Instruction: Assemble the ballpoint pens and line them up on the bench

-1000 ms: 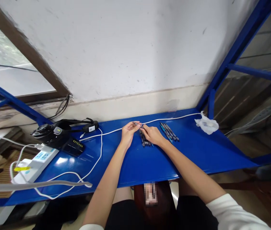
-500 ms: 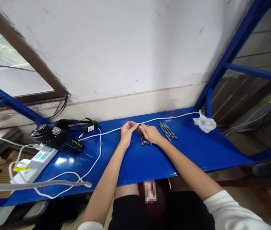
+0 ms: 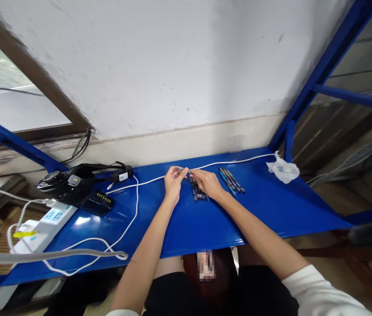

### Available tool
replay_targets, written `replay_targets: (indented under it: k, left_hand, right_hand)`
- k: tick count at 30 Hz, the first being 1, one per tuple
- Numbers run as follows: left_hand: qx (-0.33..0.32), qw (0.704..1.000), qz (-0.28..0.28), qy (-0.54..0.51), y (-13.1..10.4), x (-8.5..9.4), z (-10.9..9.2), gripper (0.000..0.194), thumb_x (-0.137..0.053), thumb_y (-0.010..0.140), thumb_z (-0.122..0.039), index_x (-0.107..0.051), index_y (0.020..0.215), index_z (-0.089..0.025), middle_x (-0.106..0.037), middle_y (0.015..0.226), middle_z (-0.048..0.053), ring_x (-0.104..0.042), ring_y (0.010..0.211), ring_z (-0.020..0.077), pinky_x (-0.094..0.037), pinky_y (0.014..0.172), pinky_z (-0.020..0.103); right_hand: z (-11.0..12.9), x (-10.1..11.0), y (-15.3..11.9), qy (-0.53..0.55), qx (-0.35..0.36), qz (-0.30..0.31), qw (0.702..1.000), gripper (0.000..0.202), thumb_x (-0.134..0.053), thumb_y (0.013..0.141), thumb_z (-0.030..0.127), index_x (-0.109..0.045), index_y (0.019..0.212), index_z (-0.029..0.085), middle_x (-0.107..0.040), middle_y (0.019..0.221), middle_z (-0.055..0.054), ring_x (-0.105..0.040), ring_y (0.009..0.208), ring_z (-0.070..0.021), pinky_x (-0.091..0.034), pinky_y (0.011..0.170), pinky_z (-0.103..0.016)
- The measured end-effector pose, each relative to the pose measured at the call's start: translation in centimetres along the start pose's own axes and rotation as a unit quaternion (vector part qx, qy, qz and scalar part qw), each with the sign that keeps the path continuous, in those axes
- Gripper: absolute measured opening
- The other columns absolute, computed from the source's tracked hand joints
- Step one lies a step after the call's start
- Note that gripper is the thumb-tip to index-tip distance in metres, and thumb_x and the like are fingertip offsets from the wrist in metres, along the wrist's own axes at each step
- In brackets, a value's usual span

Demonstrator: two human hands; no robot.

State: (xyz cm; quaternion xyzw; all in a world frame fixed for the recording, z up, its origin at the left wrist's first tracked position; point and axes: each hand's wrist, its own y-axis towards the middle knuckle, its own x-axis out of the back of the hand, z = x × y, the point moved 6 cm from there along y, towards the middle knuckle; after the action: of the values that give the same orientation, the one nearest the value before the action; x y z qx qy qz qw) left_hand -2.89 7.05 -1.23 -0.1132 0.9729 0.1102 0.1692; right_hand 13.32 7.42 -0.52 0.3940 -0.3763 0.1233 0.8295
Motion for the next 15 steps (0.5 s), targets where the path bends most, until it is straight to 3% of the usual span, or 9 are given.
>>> replay_targets:
  k: [4, 9, 13, 15]
  left_hand:
    - [0.026, 1.000, -0.007, -0.003, -0.1, -0.2, 0.4, 0.036, -0.096, 0.076, -0.039, -0.080, 0.102, -0.019, -0.074, 0.091, 0.004, -0.063, 0.076, 0.0116, -0.051, 0.077, 0.025]
    - [0.028, 0.999, -0.013, -0.009, -0.3, -0.3, 0.3, 0.029, -0.093, 0.079, -0.041, -0.081, 0.093, -0.019, -0.073, 0.090, 0.003, -0.063, 0.077, 0.0118, -0.050, 0.073, 0.024]
    - [0.041, 0.998, 0.046, -0.020, -0.6, -1.1, -0.3, 0.043, -0.092, 0.082, -0.038, -0.079, 0.122, -0.025, -0.077, 0.126, 0.010, -0.071, 0.108, 0.0211, -0.055, 0.086, 0.029]
    - [0.042, 0.997, 0.065, -0.016, -0.7, -1.4, -0.6, 0.047, -0.091, 0.083, -0.037, -0.077, 0.127, -0.025, -0.078, 0.130, 0.012, -0.073, 0.112, 0.0238, -0.056, 0.088, 0.032]
  right_hand:
    - [0.3, 0.2, 0.1, -0.003, -0.006, -0.010, 1.000, 0.031, -0.047, 0.114, 0.029, -0.067, 0.137, 0.024, -0.078, 0.127, -0.011, -0.075, 0.108, -0.0242, -0.055, 0.087, -0.031]
    - [0.6, 0.6, 0.5, -0.002, -0.027, -0.004, 1.000, 0.031, -0.043, 0.116, 0.037, -0.068, 0.128, 0.022, -0.078, 0.119, -0.011, -0.073, 0.105, -0.0234, -0.053, 0.089, -0.031]
    - [0.2, 0.8, 0.6, 0.005, -0.049, 0.001, 0.999, 0.039, -0.034, 0.118, 0.039, -0.068, 0.123, 0.021, -0.077, 0.117, -0.011, -0.071, 0.107, -0.0230, -0.052, 0.092, -0.032]
    - [0.0, 0.8, 0.6, 0.009, -0.056, 0.006, 0.998, 0.041, -0.032, 0.118, 0.039, -0.068, 0.122, 0.021, -0.076, 0.114, -0.011, -0.070, 0.103, -0.0228, -0.051, 0.091, -0.032]
